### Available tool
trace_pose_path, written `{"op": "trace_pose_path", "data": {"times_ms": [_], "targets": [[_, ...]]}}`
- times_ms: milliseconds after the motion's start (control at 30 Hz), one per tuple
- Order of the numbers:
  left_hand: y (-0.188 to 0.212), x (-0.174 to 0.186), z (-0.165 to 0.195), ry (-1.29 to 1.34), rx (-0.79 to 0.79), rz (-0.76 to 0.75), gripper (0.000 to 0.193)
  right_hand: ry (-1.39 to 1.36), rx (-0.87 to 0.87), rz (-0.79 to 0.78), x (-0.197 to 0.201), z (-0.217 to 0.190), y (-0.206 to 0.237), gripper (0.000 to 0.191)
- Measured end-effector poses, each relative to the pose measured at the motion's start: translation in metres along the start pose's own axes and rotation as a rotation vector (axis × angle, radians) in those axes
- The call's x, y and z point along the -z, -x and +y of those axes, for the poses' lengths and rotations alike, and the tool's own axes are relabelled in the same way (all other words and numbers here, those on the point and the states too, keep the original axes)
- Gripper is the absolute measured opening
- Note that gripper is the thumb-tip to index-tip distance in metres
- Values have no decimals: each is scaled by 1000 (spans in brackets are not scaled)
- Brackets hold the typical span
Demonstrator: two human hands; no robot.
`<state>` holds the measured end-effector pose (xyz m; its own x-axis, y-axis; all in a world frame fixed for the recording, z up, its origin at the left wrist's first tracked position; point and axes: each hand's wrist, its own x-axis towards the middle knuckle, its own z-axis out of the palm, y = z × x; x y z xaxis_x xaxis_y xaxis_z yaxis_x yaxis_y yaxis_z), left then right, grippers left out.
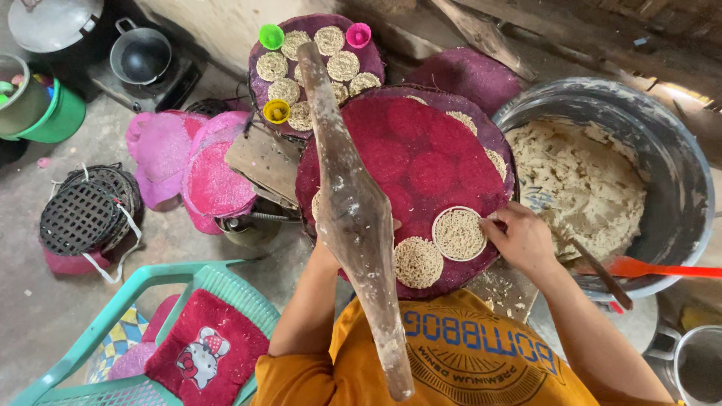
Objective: The person scoops dough from a large basin into a handheld wooden press and squeezes the press to extrude round dough discs onto a round tray, placing each disc by hand. They repeat this across the tray, then lift and stack the filled trays of formed crackers.
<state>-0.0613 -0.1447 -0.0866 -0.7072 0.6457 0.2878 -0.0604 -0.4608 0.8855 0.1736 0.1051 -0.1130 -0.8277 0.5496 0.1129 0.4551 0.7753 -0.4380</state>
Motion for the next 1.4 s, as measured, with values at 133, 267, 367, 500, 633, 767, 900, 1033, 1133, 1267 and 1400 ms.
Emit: {"op": "trace_pose_path", "data": {"times_ms": [133,267,367,500,633,767,900,1033,1133,1267,1400], "targets": [[2,-1,1,-2,-1,-20,61,-57,8,-30,22,-3,-5,30],[2,2,4,-11,-1,-30,62,-54,28,11,40,-17,-22,29],[4,5,7,-17,-7,-30,63,-3,39,-44,30,-36,-51,26],[4,11,13,-12,-22,-11,64,89,74,-151,2,-57,-86,29],[3,20,21,-4,-41,28,65,159,141,-241,-16,-67,-102,31],[3,28,28,7,-58,63,66,193,125,-338,-18,-68,-105,30],[4,31,27,11,-64,69,67,210,120,-353,-16,-69,-101,31],[13,27,25,-10,-59,28,68,195,131,-327,-9,-75,-96,32],[18,22,30,-70,-55,-39,69,195,133,-291,2,-81,-94,33],[7,8,39,-331,-86,-107,68,-41,-10,-200,18,-82,-75,47],[-24,-27,35,-1207,-155,-160,54,-1000,127,-651,25,-62,-29,74]]}}
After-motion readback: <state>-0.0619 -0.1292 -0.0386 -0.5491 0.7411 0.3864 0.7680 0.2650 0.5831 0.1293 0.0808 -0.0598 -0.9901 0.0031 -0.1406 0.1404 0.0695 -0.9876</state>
